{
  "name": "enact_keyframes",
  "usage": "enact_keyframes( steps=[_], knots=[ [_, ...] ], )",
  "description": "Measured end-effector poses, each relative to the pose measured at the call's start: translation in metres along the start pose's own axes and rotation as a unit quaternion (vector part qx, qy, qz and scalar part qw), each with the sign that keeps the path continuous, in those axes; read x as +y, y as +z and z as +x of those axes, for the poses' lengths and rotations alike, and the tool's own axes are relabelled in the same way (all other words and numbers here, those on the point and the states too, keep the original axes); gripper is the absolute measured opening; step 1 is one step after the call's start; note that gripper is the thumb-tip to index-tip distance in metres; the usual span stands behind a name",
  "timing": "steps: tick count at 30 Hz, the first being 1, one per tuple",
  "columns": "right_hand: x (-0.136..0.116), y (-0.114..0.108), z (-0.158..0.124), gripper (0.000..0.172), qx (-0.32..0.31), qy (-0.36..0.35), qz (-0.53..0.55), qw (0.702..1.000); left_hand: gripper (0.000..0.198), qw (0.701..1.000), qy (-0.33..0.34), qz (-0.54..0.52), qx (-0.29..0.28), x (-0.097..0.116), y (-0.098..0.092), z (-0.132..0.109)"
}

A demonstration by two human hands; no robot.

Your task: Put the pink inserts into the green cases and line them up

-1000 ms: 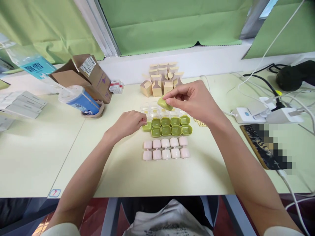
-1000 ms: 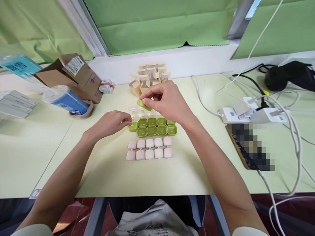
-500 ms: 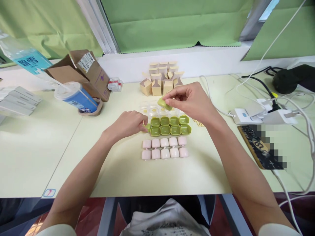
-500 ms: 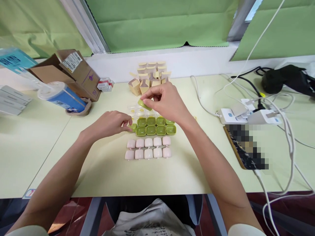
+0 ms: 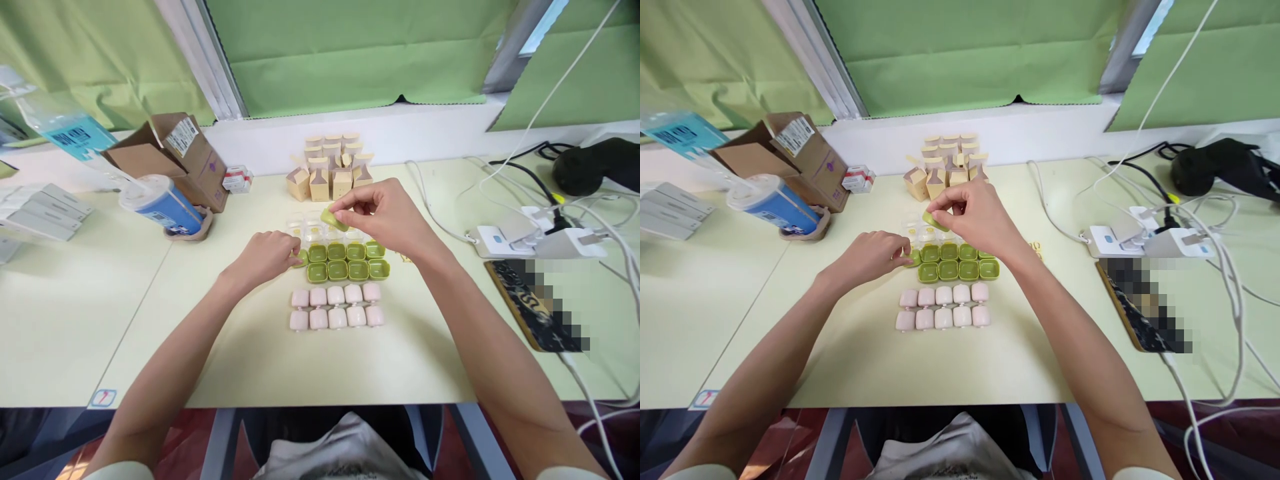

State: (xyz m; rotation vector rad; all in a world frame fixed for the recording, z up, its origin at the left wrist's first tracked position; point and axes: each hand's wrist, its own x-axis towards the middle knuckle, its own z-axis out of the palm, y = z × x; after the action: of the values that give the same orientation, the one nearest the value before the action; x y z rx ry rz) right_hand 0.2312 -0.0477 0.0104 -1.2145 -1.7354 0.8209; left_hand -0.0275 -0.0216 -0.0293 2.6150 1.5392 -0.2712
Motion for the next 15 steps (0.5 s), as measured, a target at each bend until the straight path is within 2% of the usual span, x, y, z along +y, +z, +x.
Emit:
enact_keyframes(
  steps=[9, 11, 13, 15],
  knots=[
    [0.004, 0.004, 0.002, 0.009, -0.022, -0.009, -0.001, 1.000, 0.019, 1.000, 0.004, -0.011, -0.011, 0.000, -0.002, 0.001],
    [0.005, 0.004, 0.002, 0.010, -0.027, -0.015, 0.004, 1.000, 0.018, 0.999, 0.003, -0.043, 0.008, 0.001, -0.004, -0.001],
    [0.007, 0.007, 0.002, 0.009, -0.033, -0.024, 0.022, 0.999, 0.035, 0.990, 0.025, -0.131, 0.054, 0.005, -0.005, -0.004],
    [0.007, 0.014, 0.000, 0.012, -0.046, -0.032, 0.049, 0.997, 0.064, 0.957, 0.070, -0.256, 0.115, 0.010, -0.005, -0.006]
  ],
)
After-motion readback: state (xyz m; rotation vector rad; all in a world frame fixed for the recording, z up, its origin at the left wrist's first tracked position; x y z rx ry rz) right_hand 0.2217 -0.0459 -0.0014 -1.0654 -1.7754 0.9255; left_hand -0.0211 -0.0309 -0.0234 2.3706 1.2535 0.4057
